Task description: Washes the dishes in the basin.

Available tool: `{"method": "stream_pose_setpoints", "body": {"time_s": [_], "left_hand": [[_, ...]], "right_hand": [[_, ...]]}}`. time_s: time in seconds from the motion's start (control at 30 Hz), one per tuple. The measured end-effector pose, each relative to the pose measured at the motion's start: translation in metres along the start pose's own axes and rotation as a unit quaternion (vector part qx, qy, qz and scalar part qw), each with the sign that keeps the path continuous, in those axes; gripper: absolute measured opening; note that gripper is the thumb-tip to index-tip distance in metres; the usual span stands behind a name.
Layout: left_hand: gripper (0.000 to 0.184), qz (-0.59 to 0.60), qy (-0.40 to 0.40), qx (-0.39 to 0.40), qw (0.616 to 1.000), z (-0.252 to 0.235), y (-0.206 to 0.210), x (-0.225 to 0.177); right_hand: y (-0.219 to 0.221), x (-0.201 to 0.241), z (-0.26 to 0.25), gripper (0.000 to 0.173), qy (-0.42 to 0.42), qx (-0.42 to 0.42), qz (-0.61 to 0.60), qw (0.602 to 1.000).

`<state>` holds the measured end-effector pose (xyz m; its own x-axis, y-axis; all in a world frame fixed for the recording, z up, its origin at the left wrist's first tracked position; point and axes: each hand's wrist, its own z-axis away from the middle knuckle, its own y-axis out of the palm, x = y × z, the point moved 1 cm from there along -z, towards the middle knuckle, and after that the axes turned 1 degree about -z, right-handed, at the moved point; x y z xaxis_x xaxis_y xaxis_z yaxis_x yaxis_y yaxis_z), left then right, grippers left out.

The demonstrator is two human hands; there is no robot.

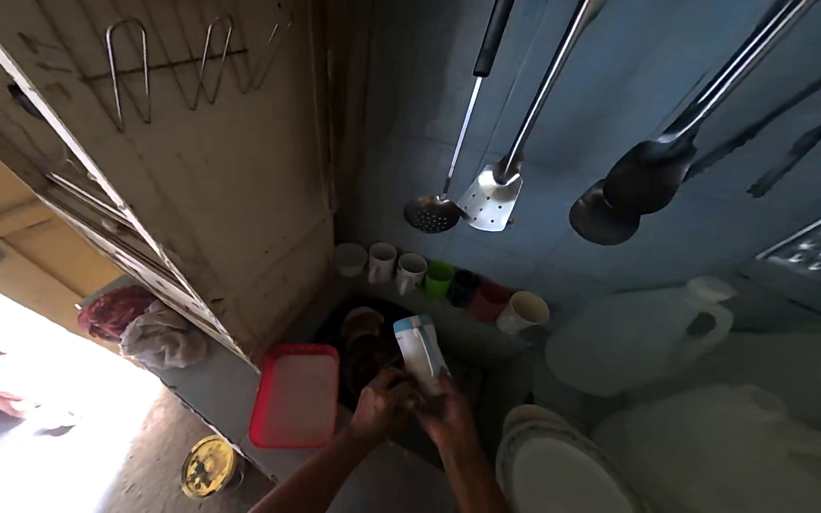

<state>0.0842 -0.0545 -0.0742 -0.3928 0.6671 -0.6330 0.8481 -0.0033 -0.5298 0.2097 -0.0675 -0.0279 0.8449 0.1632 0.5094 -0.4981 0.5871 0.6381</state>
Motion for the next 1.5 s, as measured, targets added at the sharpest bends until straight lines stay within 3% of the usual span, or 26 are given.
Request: {"method": "stream_pose_setpoints", "body": {"time_s": [0.1,0.23,0.37,0.53,0.7,0.83,0.9,1.0,1.03,1.1,1.2,1.27,1.33,1.4,1.43,1.5], "left_hand": [[0.011,-0.006,-0.034,-0.035,0.999,0.001,0.005,-0.010],[0.012,-0.019,-0.009,-0.106,0.994,-0.012,0.019,-0.030],[0.015,0.006,0.001,-0.070,0.998,-0.003,0.013,-0.018],[0.016,0.023,-0.148,-0.035,0.988,0.005,-0.002,-0.019],[0.017,0.032,-0.069,-0.113,0.991,-0.013,0.006,-0.041],[0.016,0.032,-0.028,-0.085,0.996,-0.008,0.008,-0.027],[0.014,0.033,-0.084,-0.031,0.995,0.004,0.004,-0.010],[0.028,0.042,-0.311,0.049,0.948,0.004,-0.013,0.010],[0.031,0.056,-0.367,0.031,0.928,0.000,-0.019,0.017],[0.033,0.079,-0.402,-0.054,0.911,-0.011,-0.034,0.025],[0.031,0.085,-0.345,-0.170,0.919,-0.032,-0.064,0.009],[0.026,0.059,-0.262,-0.188,0.945,-0.041,-0.072,-0.011],[0.024,0.039,-0.164,-0.110,0.980,-0.043,-0.070,-0.031],[0.034,-0.015,-0.071,0.041,0.997,-0.046,-0.061,-0.039],[0.039,-0.058,-0.065,0.110,0.990,-0.051,-0.056,-0.040],[0.043,-0.087,-0.148,0.214,0.962,-0.068,-0.057,-0.035]], "right_hand": [[0.003,-0.002,0.002,0.026,-0.018,0.009,0.000,1.000],[0.009,-0.008,0.016,0.027,-0.031,0.045,0.011,0.998],[0.009,-0.002,0.014,0.027,-0.030,0.029,0.029,0.999],[0.001,0.002,0.004,0.029,-0.041,0.037,0.028,0.998],[0.010,-0.004,0.019,0.030,-0.049,0.060,0.042,0.996],[0.009,-0.001,0.016,0.027,-0.043,0.031,0.050,0.997],[0.002,0.001,0.008,0.026,-0.056,0.024,0.057,0.997],[-0.003,0.005,0.004,0.033,-0.066,0.035,0.053,0.996],[-0.005,0.007,0.004,0.033,-0.068,0.035,0.058,0.995],[-0.007,0.010,0.007,0.034,-0.088,0.040,0.099,0.990],[-0.007,0.011,0.016,0.036,-0.140,0.042,0.196,0.970],[-0.006,0.010,0.017,0.040,-0.174,0.044,0.256,0.950],[-0.005,0.008,0.017,0.043,-0.198,0.059,0.293,0.933],[-0.005,0.007,0.018,0.046,-0.233,0.100,0.331,0.909],[-0.005,0.008,0.022,0.051,-0.242,0.128,0.360,0.892],[-0.004,0.011,0.027,0.051,-0.253,0.167,0.415,0.858]]}}
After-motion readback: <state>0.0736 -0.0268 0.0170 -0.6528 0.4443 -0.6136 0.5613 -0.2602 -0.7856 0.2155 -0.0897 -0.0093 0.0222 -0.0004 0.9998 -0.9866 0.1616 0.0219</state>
